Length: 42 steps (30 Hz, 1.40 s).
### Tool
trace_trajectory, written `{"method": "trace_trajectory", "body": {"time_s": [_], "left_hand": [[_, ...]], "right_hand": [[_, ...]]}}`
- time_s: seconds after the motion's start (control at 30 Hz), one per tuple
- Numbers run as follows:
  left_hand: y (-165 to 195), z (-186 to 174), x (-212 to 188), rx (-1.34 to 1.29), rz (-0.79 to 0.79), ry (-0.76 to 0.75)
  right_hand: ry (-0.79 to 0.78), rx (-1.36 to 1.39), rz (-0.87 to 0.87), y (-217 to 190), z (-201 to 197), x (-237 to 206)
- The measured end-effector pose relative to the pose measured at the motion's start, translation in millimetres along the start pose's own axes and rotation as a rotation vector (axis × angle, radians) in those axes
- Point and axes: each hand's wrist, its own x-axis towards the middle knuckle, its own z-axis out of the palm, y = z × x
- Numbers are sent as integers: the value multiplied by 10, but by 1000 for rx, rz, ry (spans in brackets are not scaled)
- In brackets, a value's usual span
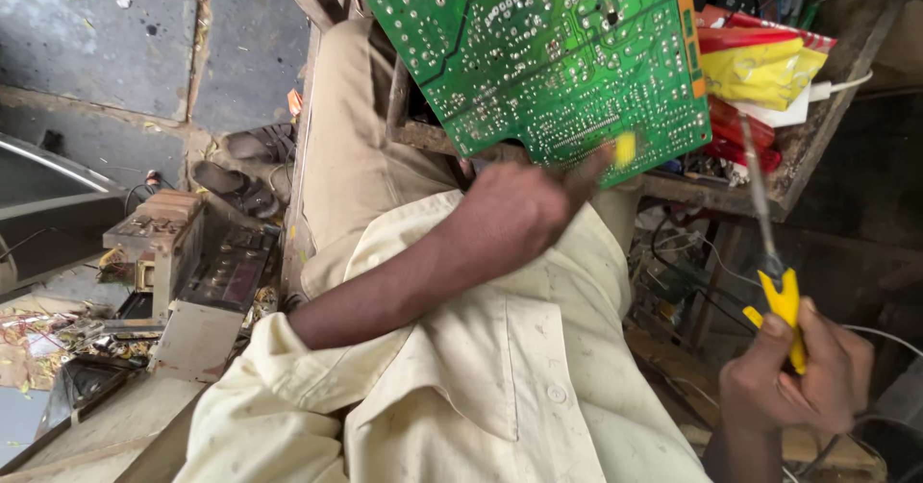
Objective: The person holds a green printed circuit board and uses a soldering iron in the right hand and a yellow-handled tool in the left hand to apply heat and manipulate solder on multiple contact points. The board is rotated slightly as the person moves along a row of pins, then continues to other areas of the board.
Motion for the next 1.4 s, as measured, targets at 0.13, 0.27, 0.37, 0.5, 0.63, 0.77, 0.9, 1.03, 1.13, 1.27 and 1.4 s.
{"method": "trace_trajectory", "body": {"time_s": [0.13, 0.27, 0.37, 0.5, 0.63, 0.77, 0.9, 1.03, 1.13, 1.27, 1.4], "left_hand": [[-13, -68, -52, -419, 140, -134], [-206, -273, -140, -437, -83, 262], [-249, -378, -211, -574, -309, 366], [-226, -424, -247, -562, -322, 370], [-233, -393, -230, -561, -322, 362], [-251, -356, -243, -536, -289, 366], [-255, -348, -252, -540, -311, 356], [-252, -359, -248, -519, -297, 358], [-252, -361, -246, -523, -304, 357], [-259, -356, -242, -506, -288, 359], [-261, -357, -241, -517, -309, 351]], "right_hand": [[-103, 63, 122, -143, -18, 55], [-200, 94, 171, -232, -65, 73], [-213, 109, 195, -223, -28, 87], [-242, 131, 173, -179, -1, 87], [-245, 141, 171, -148, 13, 52], [-256, 147, 189, -120, 13, 23], [-266, 143, 176, -92, 13, 10], [-264, 140, 182, -80, 16, -7], [-268, 144, 184, -77, 11, -18], [-261, 151, 189, -73, 15, -25], [-260, 165, 196, -80, 22, -19]]}}
